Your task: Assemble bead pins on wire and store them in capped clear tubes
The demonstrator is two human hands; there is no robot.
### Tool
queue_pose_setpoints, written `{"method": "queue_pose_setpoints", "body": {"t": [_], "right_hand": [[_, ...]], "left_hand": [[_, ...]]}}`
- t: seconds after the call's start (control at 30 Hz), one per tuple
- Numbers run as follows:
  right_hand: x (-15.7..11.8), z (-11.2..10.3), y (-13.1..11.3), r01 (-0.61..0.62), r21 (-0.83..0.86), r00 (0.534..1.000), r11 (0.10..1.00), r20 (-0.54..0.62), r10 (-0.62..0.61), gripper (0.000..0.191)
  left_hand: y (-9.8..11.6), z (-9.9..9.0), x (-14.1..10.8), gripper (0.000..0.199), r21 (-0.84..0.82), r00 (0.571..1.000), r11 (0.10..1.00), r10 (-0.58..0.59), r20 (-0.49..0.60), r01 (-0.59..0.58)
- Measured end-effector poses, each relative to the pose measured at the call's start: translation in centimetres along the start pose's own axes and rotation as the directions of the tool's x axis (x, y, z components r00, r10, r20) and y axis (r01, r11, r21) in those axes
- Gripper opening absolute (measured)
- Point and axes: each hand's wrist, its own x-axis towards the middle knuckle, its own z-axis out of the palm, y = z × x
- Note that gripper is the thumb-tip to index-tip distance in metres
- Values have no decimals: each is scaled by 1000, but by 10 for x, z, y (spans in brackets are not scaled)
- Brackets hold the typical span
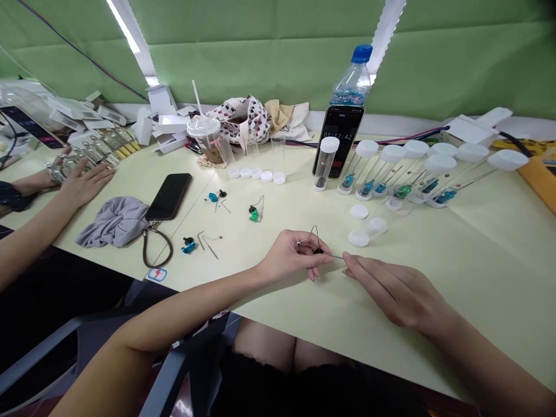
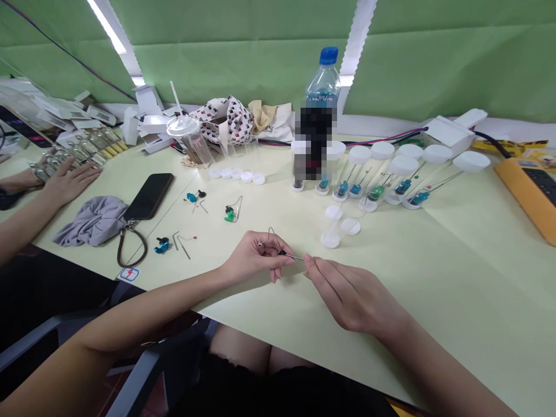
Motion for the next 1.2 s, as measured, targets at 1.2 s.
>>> {"method": "queue_pose_setpoints", "body": {"t": [1.2], "right_hand": [[26, -1, -13, -686, 636, 681, 354, 389, 621, 31]], "left_hand": [[-2, 2, 0, 29, 82, 999, 996, 43, 10, -44]]}}
